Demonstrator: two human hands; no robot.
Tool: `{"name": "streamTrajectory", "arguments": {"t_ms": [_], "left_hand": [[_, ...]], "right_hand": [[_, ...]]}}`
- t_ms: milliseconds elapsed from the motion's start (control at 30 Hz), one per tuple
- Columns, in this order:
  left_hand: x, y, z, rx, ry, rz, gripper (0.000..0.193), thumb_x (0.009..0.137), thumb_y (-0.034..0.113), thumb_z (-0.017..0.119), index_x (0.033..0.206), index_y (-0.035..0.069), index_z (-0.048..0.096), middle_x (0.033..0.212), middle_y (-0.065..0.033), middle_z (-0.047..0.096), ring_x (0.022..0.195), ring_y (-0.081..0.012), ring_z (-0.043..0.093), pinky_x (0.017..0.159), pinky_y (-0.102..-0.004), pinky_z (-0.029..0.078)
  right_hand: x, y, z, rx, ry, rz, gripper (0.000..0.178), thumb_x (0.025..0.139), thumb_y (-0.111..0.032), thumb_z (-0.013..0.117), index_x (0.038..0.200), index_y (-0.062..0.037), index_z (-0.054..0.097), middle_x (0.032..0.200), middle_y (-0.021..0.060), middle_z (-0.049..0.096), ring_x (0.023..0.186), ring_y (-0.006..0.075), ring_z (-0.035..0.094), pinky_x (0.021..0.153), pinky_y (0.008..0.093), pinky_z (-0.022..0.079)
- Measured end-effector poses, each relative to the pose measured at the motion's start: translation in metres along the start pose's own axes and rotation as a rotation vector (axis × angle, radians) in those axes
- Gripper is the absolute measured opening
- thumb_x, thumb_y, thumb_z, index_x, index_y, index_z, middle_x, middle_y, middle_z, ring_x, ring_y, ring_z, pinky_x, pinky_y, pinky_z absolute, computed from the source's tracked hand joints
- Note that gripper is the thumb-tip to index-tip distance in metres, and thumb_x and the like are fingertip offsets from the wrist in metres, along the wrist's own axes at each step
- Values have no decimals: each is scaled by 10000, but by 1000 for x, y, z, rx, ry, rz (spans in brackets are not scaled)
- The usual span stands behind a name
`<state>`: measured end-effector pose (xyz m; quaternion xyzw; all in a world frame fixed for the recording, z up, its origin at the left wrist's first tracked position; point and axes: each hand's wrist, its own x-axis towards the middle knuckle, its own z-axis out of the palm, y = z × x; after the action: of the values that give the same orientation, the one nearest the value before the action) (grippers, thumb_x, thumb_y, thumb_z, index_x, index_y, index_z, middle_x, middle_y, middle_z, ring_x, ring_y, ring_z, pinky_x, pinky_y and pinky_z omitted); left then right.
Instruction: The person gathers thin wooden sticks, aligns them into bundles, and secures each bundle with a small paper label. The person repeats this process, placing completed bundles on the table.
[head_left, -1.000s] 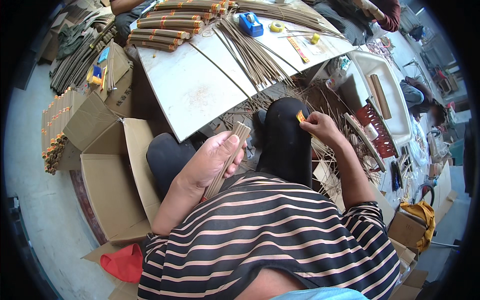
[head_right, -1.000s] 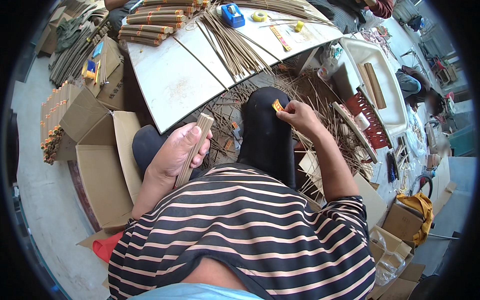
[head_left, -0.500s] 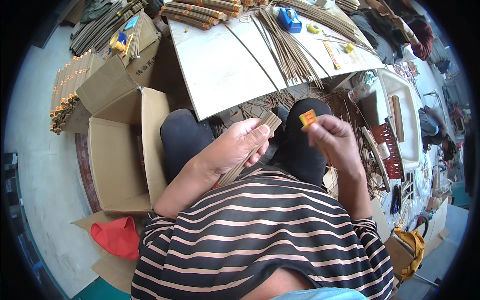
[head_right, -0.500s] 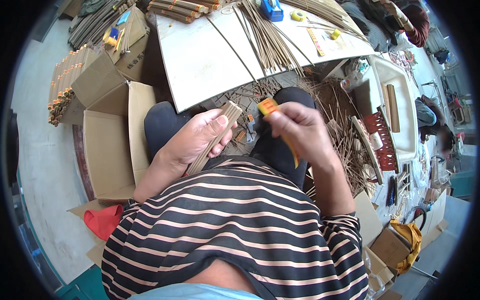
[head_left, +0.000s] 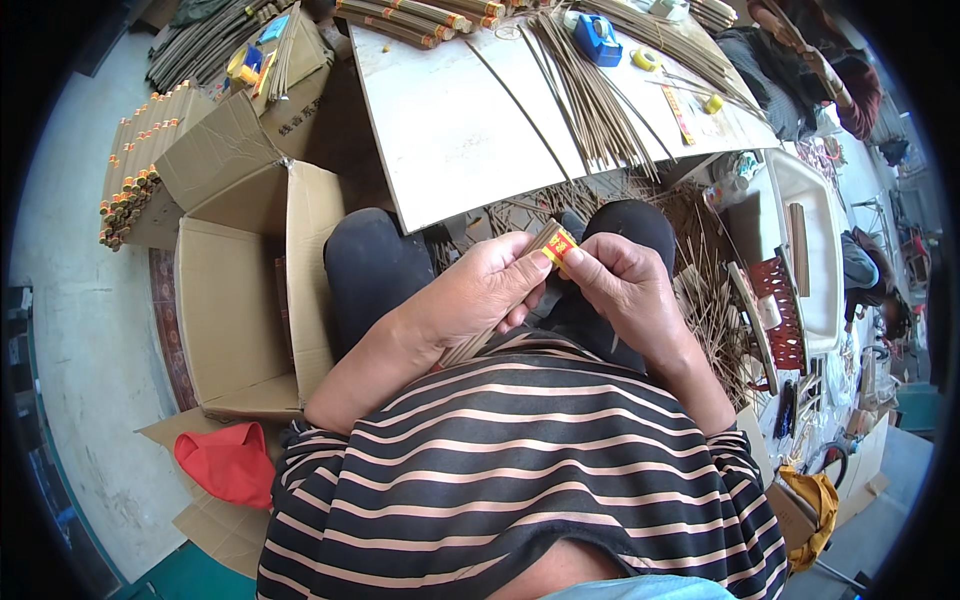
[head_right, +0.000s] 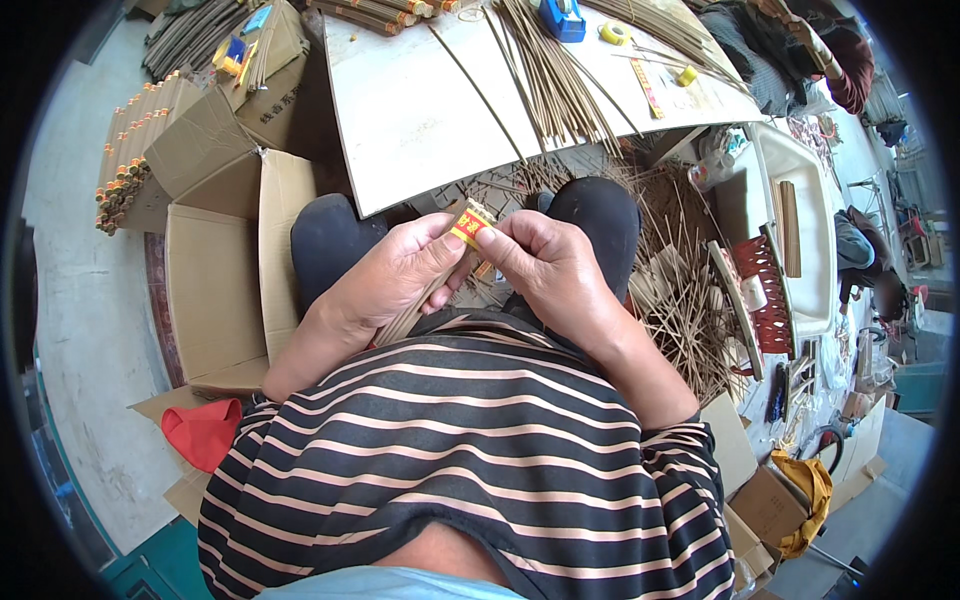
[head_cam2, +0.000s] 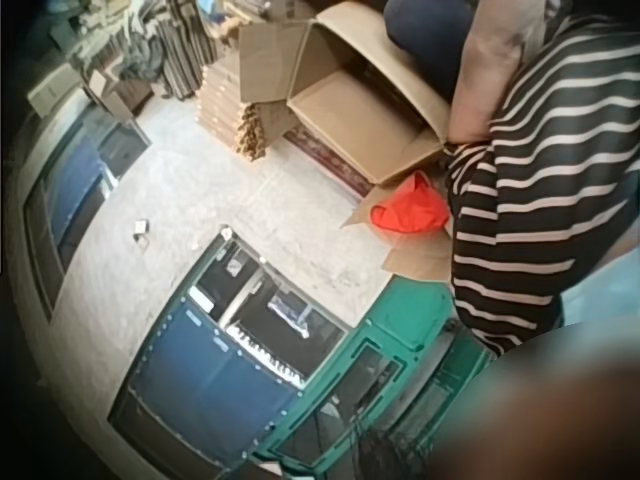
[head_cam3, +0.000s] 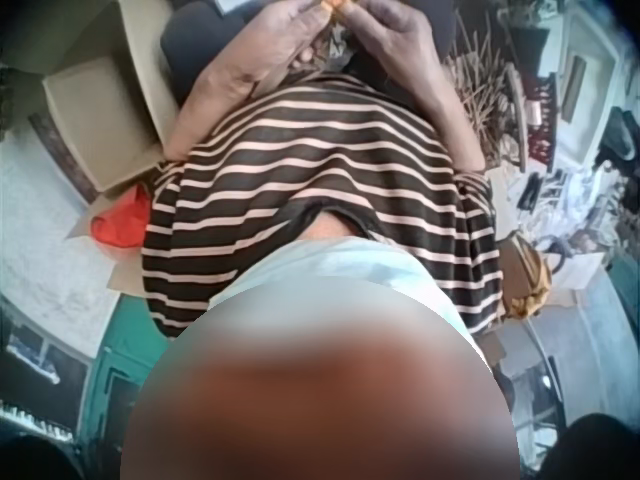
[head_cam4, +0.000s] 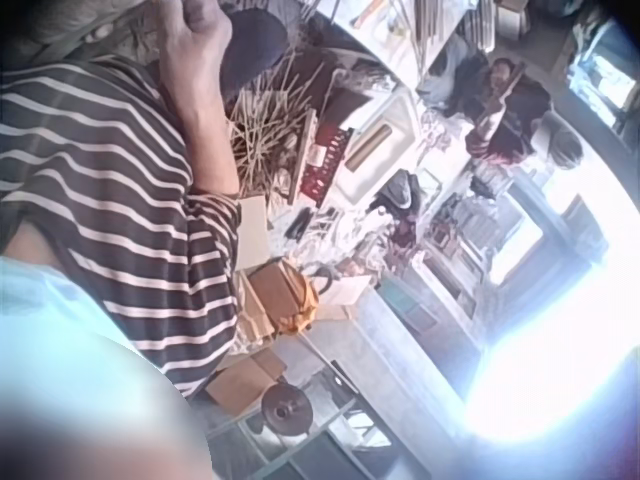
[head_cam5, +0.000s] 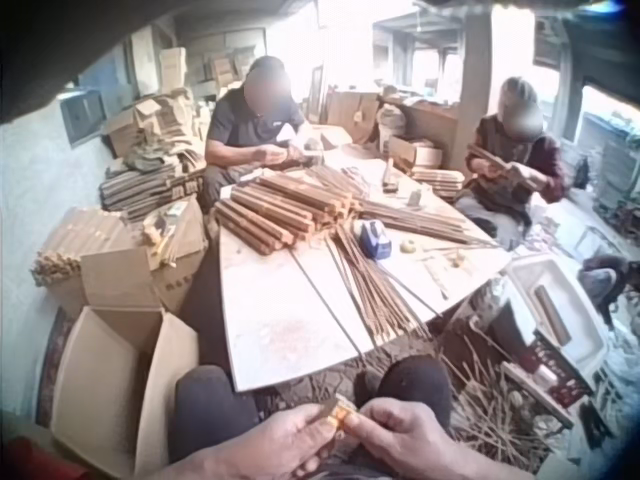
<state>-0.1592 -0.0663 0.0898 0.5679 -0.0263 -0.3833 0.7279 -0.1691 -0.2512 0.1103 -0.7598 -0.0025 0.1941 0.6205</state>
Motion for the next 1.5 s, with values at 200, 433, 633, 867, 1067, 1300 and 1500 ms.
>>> {"name": "streamTrajectory", "arguments": {"t_ms": [200,433,633,867,1067,1300,1500], "left_hand": [[-1,2,1,22,22,-14,424,940,362,460,1146,-9,474,721,1,472,558,-23,422,479,-130,357],[-2,3,1,98,-8,3,449,951,364,428,1212,-1,423,763,-6,477,588,-28,428,512,-151,377],[-3,2,3,154,-19,29,467,955,372,410,1235,-2,387,803,-13,470,623,-29,424,536,-153,377],[-3,3,6,125,13,60,466,961,414,362,1141,-5,459,698,11,445,576,-35,415,511,-155,378],[0,3,8,56,36,47,417,967,399,352,1021,8,487,658,12,439,515,-23,393,452,-137,345],[0,4,10,-39,11,22,381,968,379,362,980,16,478,657,6,444,496,-18,383,433,-137,336],[0,6,11,-39,13,10,382,965,385,369,968,19,479,651,3,448,487,-15,383,428,-134,336]], "right_hand": [[3,4,4,-78,47,-69,255,887,-229,592,814,13,623,596,-37,508,527,23,430,456,180,340],[6,1,1,-101,30,-89,247,853,-230,637,795,10,649,585,-24,527,509,27,431,436,183,336],[8,3,-1,-107,25,-71,243,848,-228,643,779,5,646,589,-7,549,531,36,491,449,183,373],[10,-4,-2,-100,-20,-15,273,856,-225,628,769,33,640,580,9,542,535,50,479,463,215,400],[13,-4,-7,-58,-68,9,272,854,-232,633,758,23,637,579,-2,533,536,44,469,465,208,392],[12,-1,-9,-16,-80,12,259,841,-232,652,746,9,635,583,-21,519,553,36,444,467,205,376],[11,-1,-10,-70,-64,1,268,834,-241,661,738,8,632,589,-22,516,555,39,430,467,207,369]]}}
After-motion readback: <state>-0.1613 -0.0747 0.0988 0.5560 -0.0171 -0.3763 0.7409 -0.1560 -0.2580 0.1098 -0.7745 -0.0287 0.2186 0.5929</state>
